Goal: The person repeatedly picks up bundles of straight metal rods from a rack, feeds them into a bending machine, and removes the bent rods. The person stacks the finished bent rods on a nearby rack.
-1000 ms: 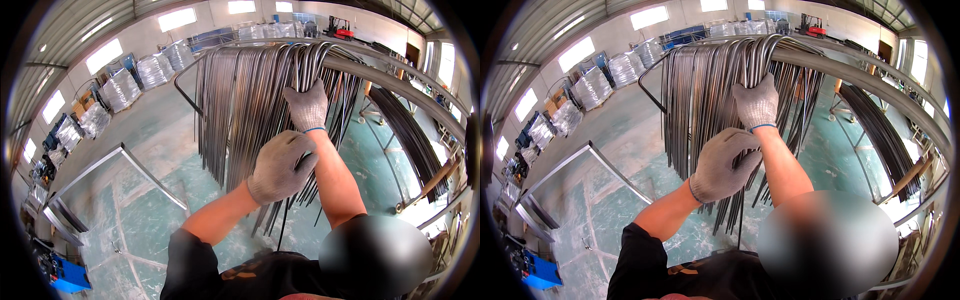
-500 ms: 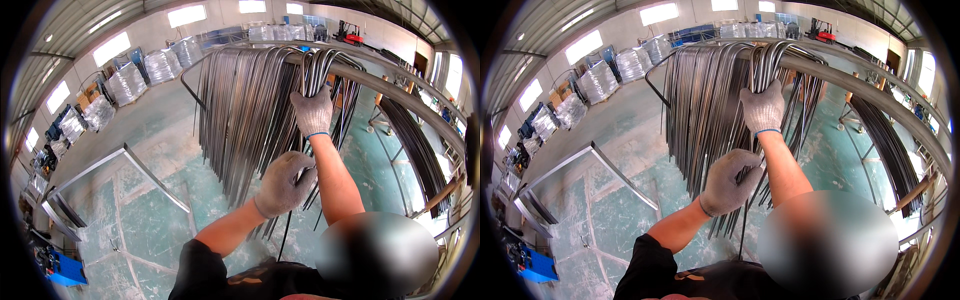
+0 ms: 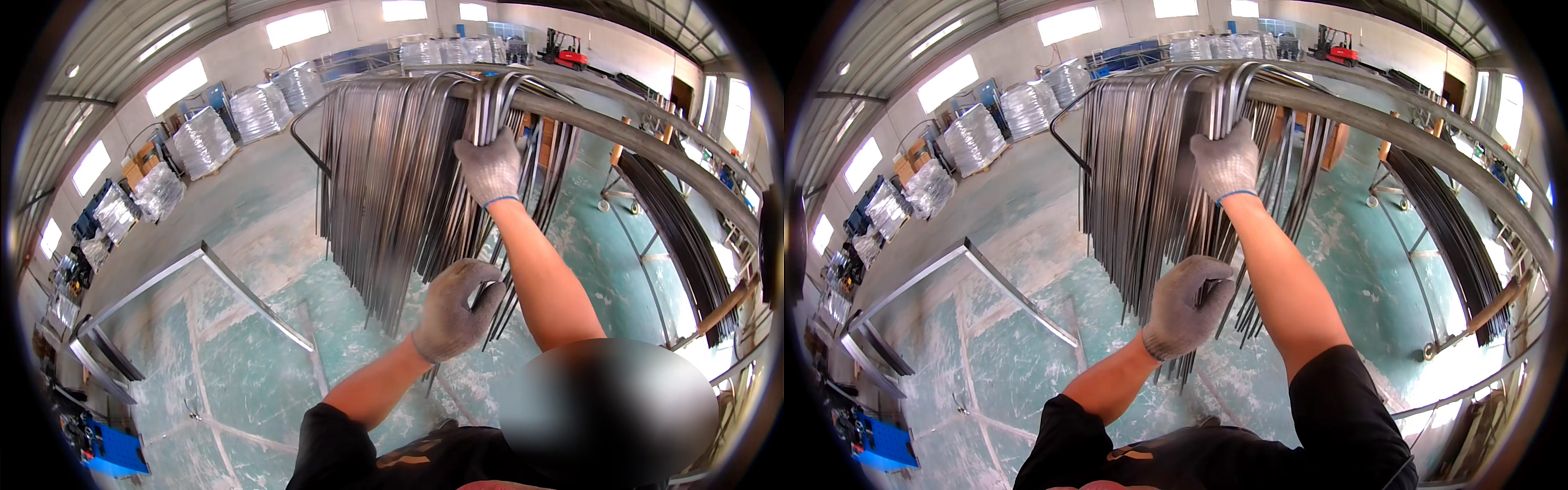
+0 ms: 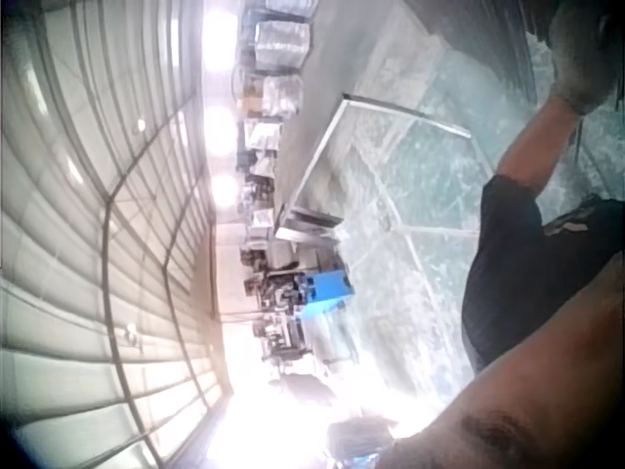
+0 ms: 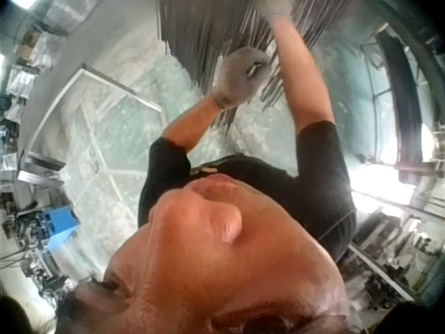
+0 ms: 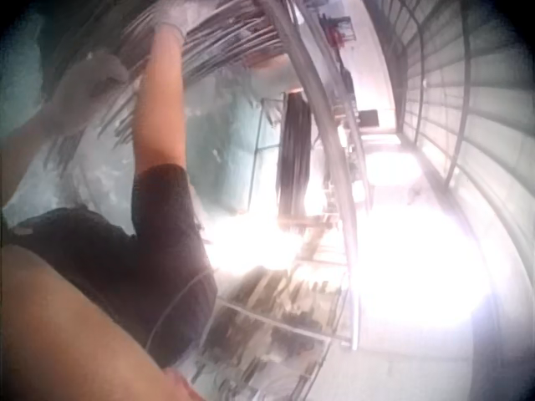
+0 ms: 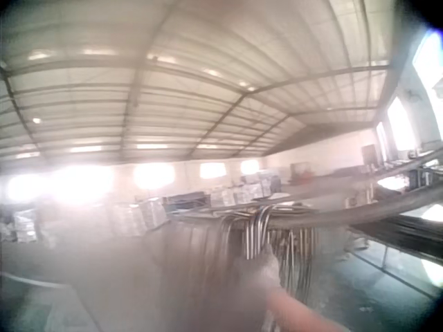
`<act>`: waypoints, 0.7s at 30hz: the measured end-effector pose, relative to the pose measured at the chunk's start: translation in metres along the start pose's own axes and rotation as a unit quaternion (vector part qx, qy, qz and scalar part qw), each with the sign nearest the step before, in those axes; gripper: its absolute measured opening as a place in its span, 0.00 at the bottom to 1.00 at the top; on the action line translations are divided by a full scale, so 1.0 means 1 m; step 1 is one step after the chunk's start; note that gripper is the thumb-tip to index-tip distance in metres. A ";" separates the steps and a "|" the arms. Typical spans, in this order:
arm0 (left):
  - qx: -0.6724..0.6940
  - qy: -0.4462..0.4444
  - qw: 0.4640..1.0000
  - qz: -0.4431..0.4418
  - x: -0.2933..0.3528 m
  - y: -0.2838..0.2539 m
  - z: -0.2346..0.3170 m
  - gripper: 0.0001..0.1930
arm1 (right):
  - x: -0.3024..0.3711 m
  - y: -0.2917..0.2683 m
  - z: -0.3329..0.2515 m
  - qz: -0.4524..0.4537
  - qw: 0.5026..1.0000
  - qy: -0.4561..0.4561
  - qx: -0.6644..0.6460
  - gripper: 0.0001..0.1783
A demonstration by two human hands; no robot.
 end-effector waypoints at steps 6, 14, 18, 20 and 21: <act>-0.021 -0.068 0.997 -0.031 0.019 0.003 -0.014 0.08 | -0.025 0.038 0.005 -0.044 0.993 0.057 0.095 0.44; 0.189 -0.078 0.950 -0.236 0.076 0.105 -0.030 0.07 | 0.073 -0.039 0.117 -0.119 0.962 -0.046 0.243 0.37; 0.211 -0.201 0.885 -0.362 0.209 0.151 -0.042 0.08 | 0.207 -0.160 0.240 -0.185 0.919 0.238 0.253 0.35; 0.207 -0.263 0.835 -0.437 0.286 0.174 -0.046 0.08 | 0.315 -0.247 0.363 -0.126 0.854 0.354 0.360 0.37; 0.194 -0.381 0.774 -0.468 0.328 0.170 -0.055 0.13 | 0.367 -0.288 0.333 -0.136 0.814 0.448 0.345 0.35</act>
Point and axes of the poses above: each hand's wrist, its own x-axis away from the middle knuckle, its own y-axis out of the palm, z = x × y, the point moved 3 cm from there along -x, towards the middle knuckle, and after that the axes turned 11 degrees about y, right-handed, at the moved point
